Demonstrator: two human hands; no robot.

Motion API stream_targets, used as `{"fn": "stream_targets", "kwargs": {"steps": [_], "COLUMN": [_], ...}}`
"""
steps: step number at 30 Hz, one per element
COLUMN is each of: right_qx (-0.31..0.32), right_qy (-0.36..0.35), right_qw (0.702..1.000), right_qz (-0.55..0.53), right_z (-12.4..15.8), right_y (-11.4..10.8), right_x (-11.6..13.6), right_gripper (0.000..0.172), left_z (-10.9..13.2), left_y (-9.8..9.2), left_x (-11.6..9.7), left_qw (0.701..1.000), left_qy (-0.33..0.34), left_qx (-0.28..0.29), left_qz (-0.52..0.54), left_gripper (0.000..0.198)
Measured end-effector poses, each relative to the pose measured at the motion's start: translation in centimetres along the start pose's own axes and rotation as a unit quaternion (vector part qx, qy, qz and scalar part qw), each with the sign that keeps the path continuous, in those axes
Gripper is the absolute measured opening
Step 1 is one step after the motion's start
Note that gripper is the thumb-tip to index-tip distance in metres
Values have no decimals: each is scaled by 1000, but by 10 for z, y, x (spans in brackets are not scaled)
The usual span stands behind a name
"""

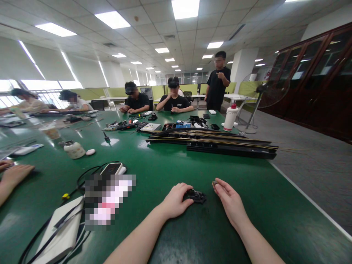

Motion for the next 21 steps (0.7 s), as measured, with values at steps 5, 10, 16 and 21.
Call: {"fn": "stream_targets", "kwargs": {"steps": [5,10,16,21], "right_qx": [4,6,70,95], "right_qy": [-9,-15,-92,-199], "right_qw": [1000,999,978,937], "right_qz": [14,46,172,272], "right_z": [-1,0,7,20], "right_y": [1,3,18,31], "right_x": [-1,1,10,23], "right_gripper": [48,44,38,25], "left_z": [0,1,0,0], "left_y": [0,0,0,0], "left_x": [1,3,2,1], "left_qw": [1000,1000,1000,1000], "left_qy": [2,-2,-4,2], "left_qx": [-5,-4,-5,-8], "left_qz": [5,4,5,4], "left_gripper": [35,35,35,34]}}
Point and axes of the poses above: each hand's wrist, its own z-axis away from the middle knuckle, its own y-axis out of the palm, x = y × z, the point moved 7 cm from there along -z, towards the middle knuckle, and after that the axes turned 10 degrees about z, right-handed, at the moved point
